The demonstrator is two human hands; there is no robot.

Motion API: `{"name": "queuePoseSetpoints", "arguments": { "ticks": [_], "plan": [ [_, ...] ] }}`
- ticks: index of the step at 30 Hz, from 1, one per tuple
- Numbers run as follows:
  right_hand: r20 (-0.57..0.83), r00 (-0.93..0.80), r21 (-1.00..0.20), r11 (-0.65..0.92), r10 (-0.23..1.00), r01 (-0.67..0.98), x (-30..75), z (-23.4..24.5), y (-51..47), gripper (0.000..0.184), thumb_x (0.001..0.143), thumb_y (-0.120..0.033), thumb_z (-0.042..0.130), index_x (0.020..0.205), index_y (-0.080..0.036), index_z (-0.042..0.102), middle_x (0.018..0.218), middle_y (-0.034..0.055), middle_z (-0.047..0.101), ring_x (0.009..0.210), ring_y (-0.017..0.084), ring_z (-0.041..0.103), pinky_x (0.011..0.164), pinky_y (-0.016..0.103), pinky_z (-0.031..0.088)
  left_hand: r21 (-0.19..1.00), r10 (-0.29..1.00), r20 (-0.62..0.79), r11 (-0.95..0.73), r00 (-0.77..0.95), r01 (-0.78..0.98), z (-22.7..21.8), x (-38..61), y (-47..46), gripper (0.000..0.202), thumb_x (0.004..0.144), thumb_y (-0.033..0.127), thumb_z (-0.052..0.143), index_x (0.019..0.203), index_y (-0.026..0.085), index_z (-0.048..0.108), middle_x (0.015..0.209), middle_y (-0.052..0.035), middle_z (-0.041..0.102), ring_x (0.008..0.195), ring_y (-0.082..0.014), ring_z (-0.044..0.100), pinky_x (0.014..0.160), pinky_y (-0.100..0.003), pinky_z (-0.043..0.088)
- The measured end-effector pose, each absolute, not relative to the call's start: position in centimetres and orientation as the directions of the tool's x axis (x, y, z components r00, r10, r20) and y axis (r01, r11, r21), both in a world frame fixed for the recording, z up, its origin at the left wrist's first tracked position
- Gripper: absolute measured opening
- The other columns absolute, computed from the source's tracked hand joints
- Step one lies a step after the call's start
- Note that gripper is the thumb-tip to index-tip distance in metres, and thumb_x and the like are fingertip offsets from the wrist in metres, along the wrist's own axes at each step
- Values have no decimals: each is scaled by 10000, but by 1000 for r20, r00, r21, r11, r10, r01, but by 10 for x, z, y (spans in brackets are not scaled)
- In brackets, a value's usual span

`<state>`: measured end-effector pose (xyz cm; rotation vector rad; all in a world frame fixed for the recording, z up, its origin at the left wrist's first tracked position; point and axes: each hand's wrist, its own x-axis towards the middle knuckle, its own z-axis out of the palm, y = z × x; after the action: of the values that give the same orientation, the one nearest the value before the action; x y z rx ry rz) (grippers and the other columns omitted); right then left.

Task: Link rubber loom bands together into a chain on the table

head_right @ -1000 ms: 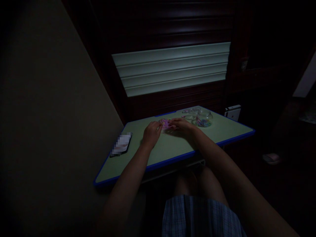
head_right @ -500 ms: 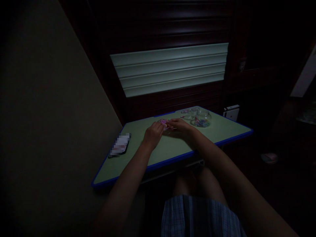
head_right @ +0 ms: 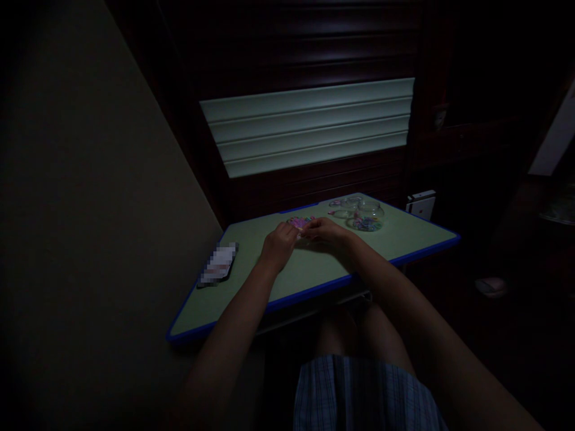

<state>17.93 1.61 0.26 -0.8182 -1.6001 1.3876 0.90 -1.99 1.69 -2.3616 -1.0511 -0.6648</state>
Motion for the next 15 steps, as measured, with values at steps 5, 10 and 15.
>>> {"name": "queuePoseSetpoints", "arguments": {
  "ticks": [5, 10, 15],
  "plan": [
    [196, -426, -979, 202, 883, -30, 179, 1, 19, 225, 598, -298, 682, 730, -129, 615, 606, -25, 563, 542, 48, 475, 522, 173, 355, -185, 546, 615, -601, 568, 778, 17, 8, -20, 188, 828, 186, 392, 890, 166, 568, 910, -78, 579, 927, -188, 481, 750, -289, 403],
    [234, -423, -970, 241, 876, -36, 179, 1, 19, 233, 608, -308, 676, 740, -128, 607, 645, -19, 577, 568, 51, 486, 559, 183, 370, -97, 528, 664, -641, 530, 761, 14, 6, -17, 164, 815, 176, 413, 878, 166, 564, 918, -68, 585, 919, -173, 488, 790, -288, 396],
    [250, -393, -965, 262, 885, -23, 180, 2, 19, 260, 594, -323, 687, 742, -126, 604, 640, -8, 581, 577, 67, 491, 576, 206, 382, 40, 513, 729, -694, 454, 719, 12, 5, -14, 134, 790, 174, 446, 824, 174, 576, 875, -51, 599, 863, -156, 520, 778, -277, 408]
  ]
}}
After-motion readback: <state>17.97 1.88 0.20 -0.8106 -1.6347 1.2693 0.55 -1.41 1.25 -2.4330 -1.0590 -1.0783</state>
